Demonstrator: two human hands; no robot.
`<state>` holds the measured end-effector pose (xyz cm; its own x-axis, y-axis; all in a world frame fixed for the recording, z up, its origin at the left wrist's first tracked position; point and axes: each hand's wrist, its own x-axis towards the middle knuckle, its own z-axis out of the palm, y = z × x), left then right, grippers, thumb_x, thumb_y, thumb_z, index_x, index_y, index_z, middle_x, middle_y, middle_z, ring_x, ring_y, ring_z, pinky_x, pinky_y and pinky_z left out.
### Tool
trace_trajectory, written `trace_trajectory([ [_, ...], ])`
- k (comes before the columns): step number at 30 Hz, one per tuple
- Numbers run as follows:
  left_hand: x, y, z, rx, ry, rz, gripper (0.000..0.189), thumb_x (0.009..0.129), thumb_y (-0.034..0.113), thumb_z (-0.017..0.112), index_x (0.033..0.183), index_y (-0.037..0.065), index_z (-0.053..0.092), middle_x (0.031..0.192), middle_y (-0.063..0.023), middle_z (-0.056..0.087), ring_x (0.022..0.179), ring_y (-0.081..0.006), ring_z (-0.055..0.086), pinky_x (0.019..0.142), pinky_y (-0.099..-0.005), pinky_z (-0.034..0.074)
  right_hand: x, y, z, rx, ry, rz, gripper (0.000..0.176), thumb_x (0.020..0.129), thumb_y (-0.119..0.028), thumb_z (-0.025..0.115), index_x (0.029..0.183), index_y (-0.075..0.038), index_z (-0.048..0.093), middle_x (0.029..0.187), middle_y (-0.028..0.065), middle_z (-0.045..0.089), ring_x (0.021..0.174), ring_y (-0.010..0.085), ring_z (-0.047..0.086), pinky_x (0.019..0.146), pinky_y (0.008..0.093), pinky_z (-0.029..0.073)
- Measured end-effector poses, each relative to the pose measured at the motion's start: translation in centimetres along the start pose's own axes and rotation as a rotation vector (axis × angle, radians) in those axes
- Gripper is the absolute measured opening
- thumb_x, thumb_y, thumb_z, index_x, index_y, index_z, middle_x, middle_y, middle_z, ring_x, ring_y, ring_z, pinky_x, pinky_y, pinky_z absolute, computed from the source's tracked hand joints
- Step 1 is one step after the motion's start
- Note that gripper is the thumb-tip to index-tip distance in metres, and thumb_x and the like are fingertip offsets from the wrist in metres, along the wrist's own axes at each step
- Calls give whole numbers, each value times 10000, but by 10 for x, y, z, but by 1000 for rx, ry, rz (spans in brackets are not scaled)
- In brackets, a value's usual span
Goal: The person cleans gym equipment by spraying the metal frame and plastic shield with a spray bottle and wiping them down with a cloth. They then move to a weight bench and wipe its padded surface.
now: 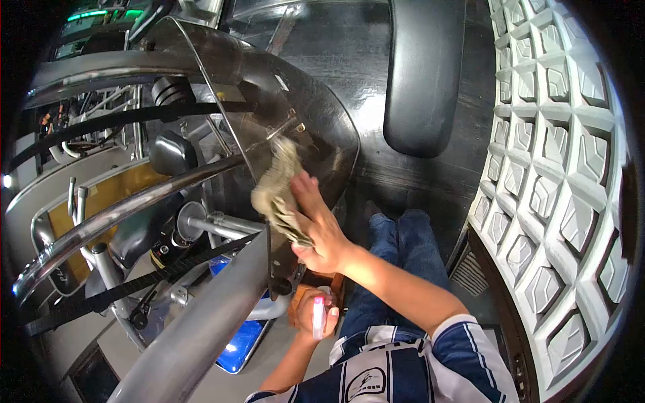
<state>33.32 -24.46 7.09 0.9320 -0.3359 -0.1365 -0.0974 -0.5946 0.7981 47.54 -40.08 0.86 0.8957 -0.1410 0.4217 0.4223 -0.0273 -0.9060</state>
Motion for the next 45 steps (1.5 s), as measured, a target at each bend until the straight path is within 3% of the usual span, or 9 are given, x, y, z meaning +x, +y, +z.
trace_trajectory([
  [3, 4, -2, -9, 54, -54, 43, 271, 821, 251, 686, 895, 30, 548, 836, -141, 597, 749, -293, 603, 711, -394, 502, -53, 36, 25, 108, 129, 521, 630, 978, -239, 479, 1521, -41, 228, 1599, 258, 71, 1476, 467, 10, 1170, 594, 79],
  [10, 6, -4, -9, -9, -153, 69, 243, 798, 203, 707, 891, 41, 551, 839, -141, 609, 732, -280, 611, 678, -365, 502, 110, 15, -12, 6, 168, 283, 555, 1014, -323, 428, 1478, -31, 333, 1567, 210, 255, 1449, 420, 229, 1158, 585, 181],
  [15, 14, 1, -10, -91, -209, 75, 217, 775, 131, 734, 892, 2, 603, 864, -163, 626, 758, -282, 627, 679, -349, 518, 47, -19, -3, 32, 132, 82, 596, 996, -317, 449, 1512, -65, 287, 1593, 207, 203, 1477, 418, 151, 1177, 560, 119],
  [17, 22, 7, -12, -102, -213, 103, 219, 785, 145, 722, 896, 15, 586, 855, -156, 623, 744, -279, 623, 677, -355, 516, -14, 13, 17, 79, 229, 106, 619, 997, -285, 448, 1532, -64, 228, 1605, 208, 157, 1486, 423, 100, 1180, 556, 99],
  [19, 30, 9, -13, -106, -224, 134, 220, 796, 160, 711, 900, 28, 569, 847, -149, 619, 730, -276, 619, 674, -361, 514, -55, 32, 16, 11, 74, 575, 610, 1013, -257, 423, 1539, -55, 189, 1614, 209, 104, 1489, 424, 65, 1184, 544, 85],
  [28, 65, 28, 15, -69, -222, -85, 222, 763, 105, 749, 922, 21, 619, 870, -136, 637, 762, -292, 631, 675, -362, 513, 162, 39, -23, -8, 2, 203, 559, 1017, -359, 416, 1472, -46, 325, 1573, 224, 228, 1464, 410, 189, 1177, 580, 151],
  [33, 97, 52, 37, -127, -279, -24, 223, 763, 93, 740, 926, 13, 609, 860, -132, 629, 778, -302, 628, 700, -370, 515, 97, 22, -51, 24, -219, 67, 646, 1015, -337, 419, 1554, -75, 177, 1620, 193, 82, 1497, 384, 61, 1174, 585, 111],
  [37, 115, 58, 41, -146, -268, -89, 218, 763, 94, 734, 922, 15, 608, 861, -130, 631, 772, -299, 626, 701, -369, 513, 19, 67, -44, 61, -216, 588, 648, 1010, -316, 436, 1553, -96, 161, 1622, 187, 73, 1499, 386, 31, 1163, 621, 98],
  [45, 145, 59, 48, -197, -121, -200, 194, 777, 98, 728, 897, 18, 598, 856, -128, 630, 743, -277, 607, 695, -356, 504, 202, 45, -37, 27, -215, 87, 641, 969, -309, 499, 1518, -66, 271, 1614, 186, 132, 1496, 366, 102, 1182, 589, 78],
])
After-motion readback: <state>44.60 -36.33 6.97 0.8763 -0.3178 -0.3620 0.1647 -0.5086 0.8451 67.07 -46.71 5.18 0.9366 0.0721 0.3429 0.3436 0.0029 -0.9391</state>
